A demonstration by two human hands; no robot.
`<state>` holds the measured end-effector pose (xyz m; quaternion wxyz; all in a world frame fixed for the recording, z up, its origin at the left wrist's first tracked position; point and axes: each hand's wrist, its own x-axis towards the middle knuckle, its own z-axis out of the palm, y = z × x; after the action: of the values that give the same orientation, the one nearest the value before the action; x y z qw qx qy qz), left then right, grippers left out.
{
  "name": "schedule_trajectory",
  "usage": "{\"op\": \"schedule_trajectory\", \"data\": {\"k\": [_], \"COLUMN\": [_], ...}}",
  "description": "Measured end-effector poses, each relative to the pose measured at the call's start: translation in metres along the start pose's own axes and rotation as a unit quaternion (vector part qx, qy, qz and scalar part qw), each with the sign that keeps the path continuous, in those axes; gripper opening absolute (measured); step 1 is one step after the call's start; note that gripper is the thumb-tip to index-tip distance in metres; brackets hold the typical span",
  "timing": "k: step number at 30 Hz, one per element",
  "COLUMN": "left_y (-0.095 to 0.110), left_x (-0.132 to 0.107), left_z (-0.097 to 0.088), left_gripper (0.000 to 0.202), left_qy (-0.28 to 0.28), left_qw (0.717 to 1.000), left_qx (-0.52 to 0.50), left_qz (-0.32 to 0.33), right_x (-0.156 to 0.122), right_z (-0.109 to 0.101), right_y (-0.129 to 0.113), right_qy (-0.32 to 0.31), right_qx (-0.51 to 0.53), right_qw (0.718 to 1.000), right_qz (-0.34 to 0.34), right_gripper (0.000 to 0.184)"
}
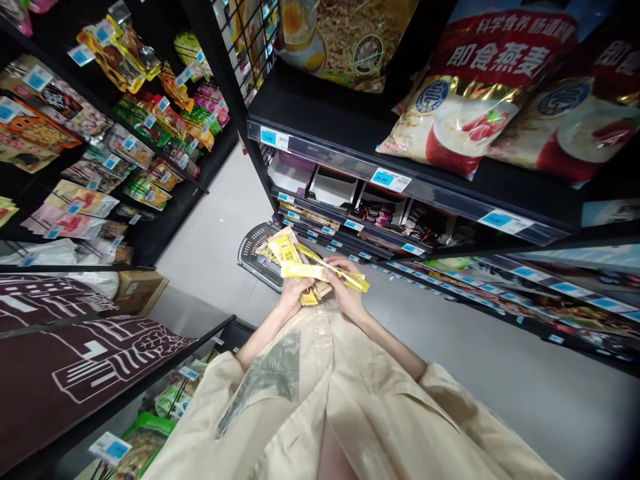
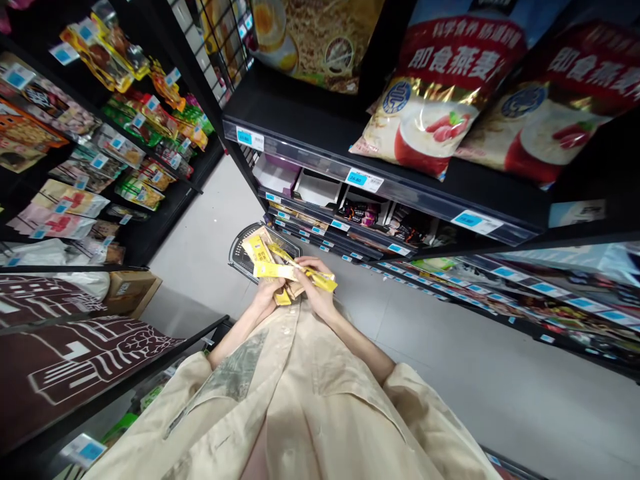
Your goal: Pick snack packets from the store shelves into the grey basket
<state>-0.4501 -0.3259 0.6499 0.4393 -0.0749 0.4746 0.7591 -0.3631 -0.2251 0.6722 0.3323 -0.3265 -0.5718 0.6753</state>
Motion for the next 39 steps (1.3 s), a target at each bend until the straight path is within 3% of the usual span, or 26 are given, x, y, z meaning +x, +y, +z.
{"op": "schedule_trajectory", "data": {"k": [2,4,8,11,15,18,22,27,32,39], "left_y": [0.001,0.001,0.004,0.005,0.005,0.007,0.010,0.012,0.021,0.044], "left_x": [-0.001,-0.003,-0.006,-0.005,-0.002,0.001,0.003,0.006,0.010,0.018], "left_z": [0.000,0.000,-0.003,-0.006,-0.007,-0.006,-0.005,-0.006,-0.006,-0.016], "left_gripper": [0.074,0.075,0.069,0.067,0.066,0.058,0.049,0.050,0.051,0.044], "left_qy": [0.012,0.019,0.039,0.045,0.042,0.017,-0.011,0.008,0.020,0.020], "left_qw": [1.000,1.000,0.999,0.998,0.998,0.999,0.994,0.997,0.995,0.996], "left_qx": [-0.010,-0.016,-0.023,-0.023,-0.006,0.041,0.104,0.065,0.018,0.012], "left_qz": [0.008,0.005,-0.010,-0.031,-0.050,-0.031,-0.016,-0.043,-0.095,-0.084], "right_x": [-0.009,-0.014,-0.014,-0.006,0.011,0.020,0.024,0.028,0.022,0.020], "right_z": [-0.007,-0.015,-0.033,-0.046,-0.052,-0.041,-0.016,-0.008,-0.009,-0.007], "right_y": [0.002,0.005,0.016,0.014,0.000,-0.006,-0.004,-0.003,-0.001,-0.003], "right_qy": [-0.028,-0.066,-0.225,-0.310,-0.368,-0.293,-0.146,-0.128,-0.033,0.025], "right_qx": [-0.036,-0.050,-0.075,-0.081,-0.022,0.005,-0.026,-0.005,0.138,0.174], "right_qw": [0.997,0.991,0.959,0.942,0.928,0.945,0.974,0.972,0.952,0.955], "right_qz": [-0.057,-0.109,-0.158,-0.104,0.052,0.143,0.172,0.199,0.272,0.239], "right_gripper": [0.018,0.022,0.041,0.042,0.034,0.039,0.055,0.050,0.033,0.034]}}
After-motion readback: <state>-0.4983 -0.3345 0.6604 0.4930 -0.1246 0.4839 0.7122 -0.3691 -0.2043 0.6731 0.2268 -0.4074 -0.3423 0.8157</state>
